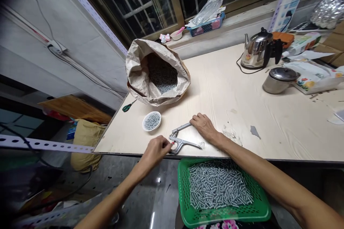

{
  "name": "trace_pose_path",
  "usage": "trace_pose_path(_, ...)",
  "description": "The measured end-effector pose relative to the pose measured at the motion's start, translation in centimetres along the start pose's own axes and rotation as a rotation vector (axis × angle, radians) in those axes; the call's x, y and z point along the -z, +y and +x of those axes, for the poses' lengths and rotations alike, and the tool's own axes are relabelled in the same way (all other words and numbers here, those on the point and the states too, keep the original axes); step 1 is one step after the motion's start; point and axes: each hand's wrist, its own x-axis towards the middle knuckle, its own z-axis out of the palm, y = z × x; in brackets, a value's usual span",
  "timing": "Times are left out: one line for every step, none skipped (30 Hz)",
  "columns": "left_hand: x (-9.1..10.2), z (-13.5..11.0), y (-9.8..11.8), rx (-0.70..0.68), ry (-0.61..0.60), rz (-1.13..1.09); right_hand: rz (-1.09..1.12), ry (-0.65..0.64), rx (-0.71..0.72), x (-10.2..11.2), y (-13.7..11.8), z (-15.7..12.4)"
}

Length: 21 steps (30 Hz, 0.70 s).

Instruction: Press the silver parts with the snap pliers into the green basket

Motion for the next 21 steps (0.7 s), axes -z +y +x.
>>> trace_pose_path(-0.1,-0.7,0.4,-0.074,0.007,-0.074,0.005,0.014,0.002,-0.1,0.0,-0.1)
trace_pose_path(-0.3,-1.4,0.9,-0.155,-0.016,-0.121,0.008,0.027,0.0,-0.2,0.0,-0.1)
trace_pose_path(-0.4,-1.9,1.4,-0.212,-0.051,-0.134,0.011,0.038,-0.002,-0.2,-0.1,-0.2)
trace_pose_path(-0.3,-2.0,1.7,-0.232,-0.069,-0.116,0.016,0.047,-0.004,-0.3,-0.1,-0.2)
trace_pose_path(-0.1,-1.8,1.7,-0.208,-0.052,-0.072,0.023,0.052,-0.005,-0.4,-0.1,-0.2)
trace_pose_path(0.4,-1.2,1.3,-0.145,0.006,-0.012,0.031,0.056,-0.006,-0.5,-0.1,-0.2)
trace_pose_path(1.0,-0.1,0.6,-0.058,0.091,0.053,0.04,0.059,-0.008,-0.6,-0.2,-0.2)
trace_pose_path(1.8,1.2,-0.4,0.036,0.188,0.104,0.049,0.061,-0.01,-0.7,-0.2,-0.2)
trace_pose_path(2.6,2.6,-1.7,0.115,0.281,0.135,0.057,0.063,-0.012,-0.7,-0.2,-0.2)
trace_pose_path(3.3,4.1,-3.0,0.182,0.345,0.148,0.063,0.066,-0.016,-0.8,-0.2,-0.2)
trace_pose_path(3.9,5.5,-4.4,0.26,0.372,0.146,0.066,0.069,-0.018,-0.9,-0.2,-0.2)
trace_pose_path(4.2,6.8,-5.6,0.328,0.393,0.135,0.068,0.074,-0.018,-1.0,-0.2,-0.2)
trace_pose_path(4.4,7.9,-6.6,0.372,0.406,0.122,0.067,0.079,-0.014,-1.0,-0.2,-0.2)
trace_pose_path(4.3,8.8,-7.4,0.402,0.411,0.106,0.063,0.086,-0.01,-1.1,-0.2,-0.3)
trace_pose_path(4.0,9.5,-7.9,0.415,0.414,0.093,0.058,0.095,-0.005,-1.1,-0.2,-0.3)
trace_pose_path(3.7,9.9,-8.3,0.417,0.416,0.085,0.053,0.103,0.001,-1.1,-0.2,-0.3)
trace_pose_path(3.4,10.3,-8.5,0.415,0.42,0.073,0.049,0.11,0.005,-1.1,-0.2,-0.3)
trace_pose_path(3.1,10.5,-8.6,0.411,0.428,0.058,0.047,0.114,0.008,-1.1,-0.2,-0.3)
trace_pose_path(2.8,10.6,-8.7,0.408,0.437,0.039,0.047,0.116,0.008,-1.1,-0.2,-0.3)
trace_pose_path(2.6,10.6,-8.8,0.405,0.449,0.018,0.048,0.114,0.006,-1.1,-0.2,-0.3)
trace_pose_path(2.5,10.6,-8.9,0.402,0.458,-0.004,0.048,0.109,0.003,-1.1,-0.2,-0.2)
